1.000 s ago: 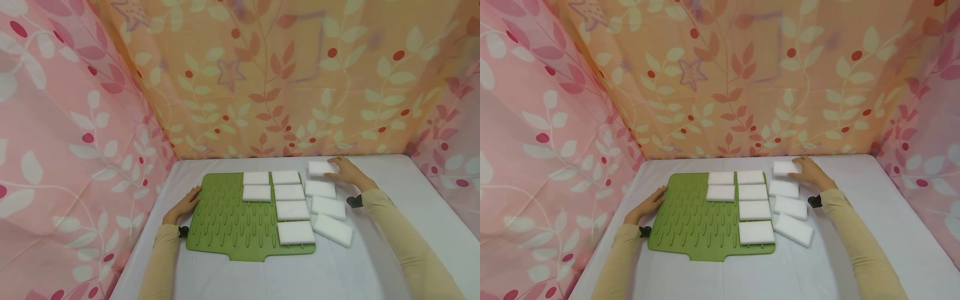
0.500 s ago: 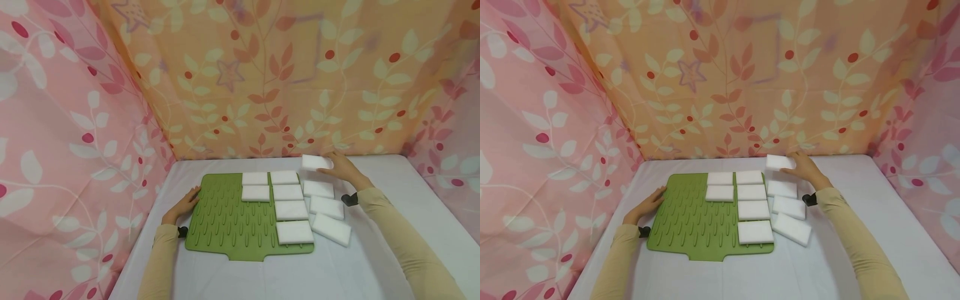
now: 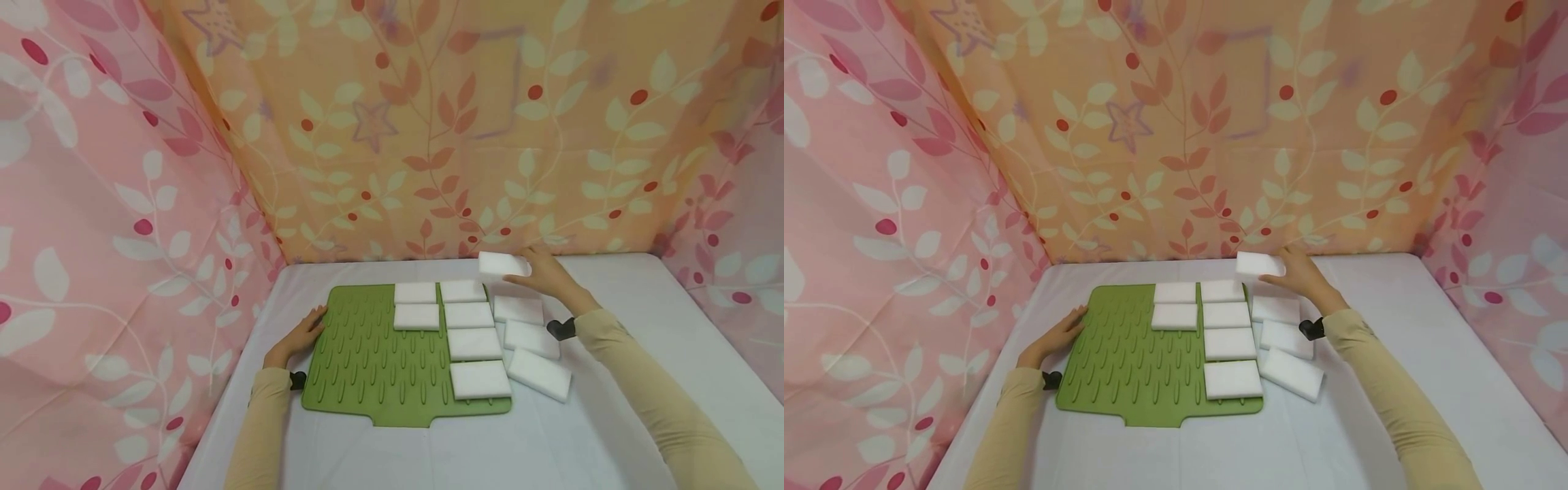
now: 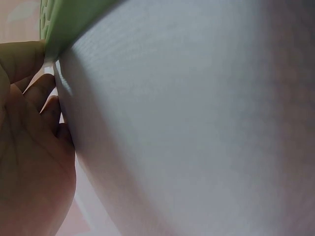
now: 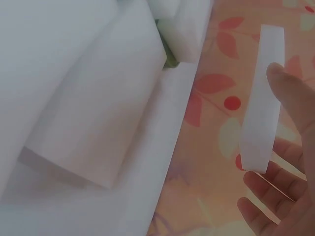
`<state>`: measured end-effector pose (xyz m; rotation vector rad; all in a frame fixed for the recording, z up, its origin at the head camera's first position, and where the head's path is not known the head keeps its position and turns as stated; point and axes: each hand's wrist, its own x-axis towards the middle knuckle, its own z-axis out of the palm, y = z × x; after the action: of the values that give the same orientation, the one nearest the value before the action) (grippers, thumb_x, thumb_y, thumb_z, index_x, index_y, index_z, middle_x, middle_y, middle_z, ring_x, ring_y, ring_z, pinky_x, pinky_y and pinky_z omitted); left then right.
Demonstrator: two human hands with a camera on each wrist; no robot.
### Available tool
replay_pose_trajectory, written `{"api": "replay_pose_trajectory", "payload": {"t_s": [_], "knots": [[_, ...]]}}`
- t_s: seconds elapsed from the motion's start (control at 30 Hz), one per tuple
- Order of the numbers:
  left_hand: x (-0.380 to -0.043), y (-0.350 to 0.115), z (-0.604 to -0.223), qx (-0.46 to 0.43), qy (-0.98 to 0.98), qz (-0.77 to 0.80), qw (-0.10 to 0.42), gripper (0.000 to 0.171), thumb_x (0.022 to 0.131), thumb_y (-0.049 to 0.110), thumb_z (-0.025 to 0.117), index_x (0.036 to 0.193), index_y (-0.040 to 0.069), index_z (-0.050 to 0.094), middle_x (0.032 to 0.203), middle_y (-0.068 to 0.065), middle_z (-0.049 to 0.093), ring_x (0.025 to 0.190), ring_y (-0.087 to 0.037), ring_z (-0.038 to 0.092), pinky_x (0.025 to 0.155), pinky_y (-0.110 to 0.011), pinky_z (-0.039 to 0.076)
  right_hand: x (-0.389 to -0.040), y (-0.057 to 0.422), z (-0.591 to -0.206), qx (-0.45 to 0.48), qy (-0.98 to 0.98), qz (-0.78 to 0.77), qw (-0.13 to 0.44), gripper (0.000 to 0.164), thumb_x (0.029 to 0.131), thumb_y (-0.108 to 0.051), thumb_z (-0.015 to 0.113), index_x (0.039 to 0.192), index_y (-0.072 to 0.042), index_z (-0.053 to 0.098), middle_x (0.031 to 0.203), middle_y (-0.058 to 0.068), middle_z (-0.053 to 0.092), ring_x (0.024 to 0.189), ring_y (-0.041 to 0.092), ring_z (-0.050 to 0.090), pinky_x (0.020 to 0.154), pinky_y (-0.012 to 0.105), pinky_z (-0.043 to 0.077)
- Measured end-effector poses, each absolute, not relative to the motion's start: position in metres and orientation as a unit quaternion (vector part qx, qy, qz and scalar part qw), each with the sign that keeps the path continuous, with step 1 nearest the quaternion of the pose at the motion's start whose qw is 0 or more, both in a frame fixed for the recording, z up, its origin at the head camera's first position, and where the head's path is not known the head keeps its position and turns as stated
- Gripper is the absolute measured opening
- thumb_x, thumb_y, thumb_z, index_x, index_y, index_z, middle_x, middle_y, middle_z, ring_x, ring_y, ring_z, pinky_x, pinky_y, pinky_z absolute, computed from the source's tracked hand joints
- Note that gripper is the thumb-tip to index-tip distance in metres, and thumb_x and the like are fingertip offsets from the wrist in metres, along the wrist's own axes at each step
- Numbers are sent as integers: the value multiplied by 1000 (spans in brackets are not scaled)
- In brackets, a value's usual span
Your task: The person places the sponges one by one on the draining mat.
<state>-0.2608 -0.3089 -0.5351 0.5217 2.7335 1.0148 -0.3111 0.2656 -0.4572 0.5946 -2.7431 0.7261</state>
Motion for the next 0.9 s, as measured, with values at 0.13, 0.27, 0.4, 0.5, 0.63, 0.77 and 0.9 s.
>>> {"api": "replay_pose_trajectory", "payload": {"t_s": [0.13, 0.27, 0.4, 0.5, 0.63, 0.77, 0.9], "knots": [[-260, -308, -534, 177, 920, 339, 89, 52, 100, 9, 38, 146, -5, 17, 149, -30, 11, 138, -46, 2, 109, -60, 1, -309, 257, -455, 212, -938, 246, 122, 67, 73, -41, 77, 118, 3, 55, 115, 21, 52, 106, 38, 51, 89, 54, 43], [-260, -308, -533, 174, 920, 340, 93, 52, 99, 8, 38, 146, -5, 18, 149, -30, 12, 138, -45, 2, 110, -60, 0, -306, 249, -451, 223, -936, 246, 116, 67, 74, -41, 76, 119, 3, 55, 117, 21, 52, 109, 38, 50, 90, 55, 42], [-259, -308, -532, 172, 920, 340, 93, 52, 99, 7, 39, 145, -5, 18, 149, -30, 12, 138, -45, 3, 110, -60, 0, -304, 241, -450, 233, -934, 247, 112, 64, 74, -37, 77, 119, 3, 55, 118, 21, 51, 109, 38, 48, 91, 55, 41], [-259, -307, -532, 173, 919, 341, 92, 52, 99, 7, 39, 145, -5, 19, 149, -30, 13, 138, -46, 3, 110, -60, 0, -302, 234, -451, 242, -931, 247, 117, 64, 73, -38, 78, 119, 1, 56, 118, 20, 52, 111, 37, 48, 92, 54, 41], [-259, -307, -532, 175, 918, 344, 91, 52, 99, 7, 39, 145, -6, 18, 149, -30, 12, 138, -47, 2, 109, -60, 0, -299, 225, -451, 248, -929, 247, 118, 64, 73, -40, 77, 119, -1, 56, 118, 18, 54, 110, 35, 49, 92, 53, 42], [-258, -306, -532, 175, 919, 342, 92, 52, 99, 7, 38, 145, -7, 17, 148, -31, 11, 137, -47, 2, 109, -61, 0, -295, 215, -450, 249, -930, 248, 108, 65, 73, -44, 76, 119, -2, 56, 117, 15, 55, 110, 34, 50, 93, 51, 42], [-258, -306, -532, 170, 918, 345, 99, 52, 100, 7, 38, 146, -5, 17, 149, -30, 10, 138, -46, 1, 110, -60, -1, -290, 206, -448, 251, -930, 247, 103, 65, 73, -45, 76, 119, -1, 57, 117, 15, 54, 110, 33, 50, 93, 50, 42]]}}
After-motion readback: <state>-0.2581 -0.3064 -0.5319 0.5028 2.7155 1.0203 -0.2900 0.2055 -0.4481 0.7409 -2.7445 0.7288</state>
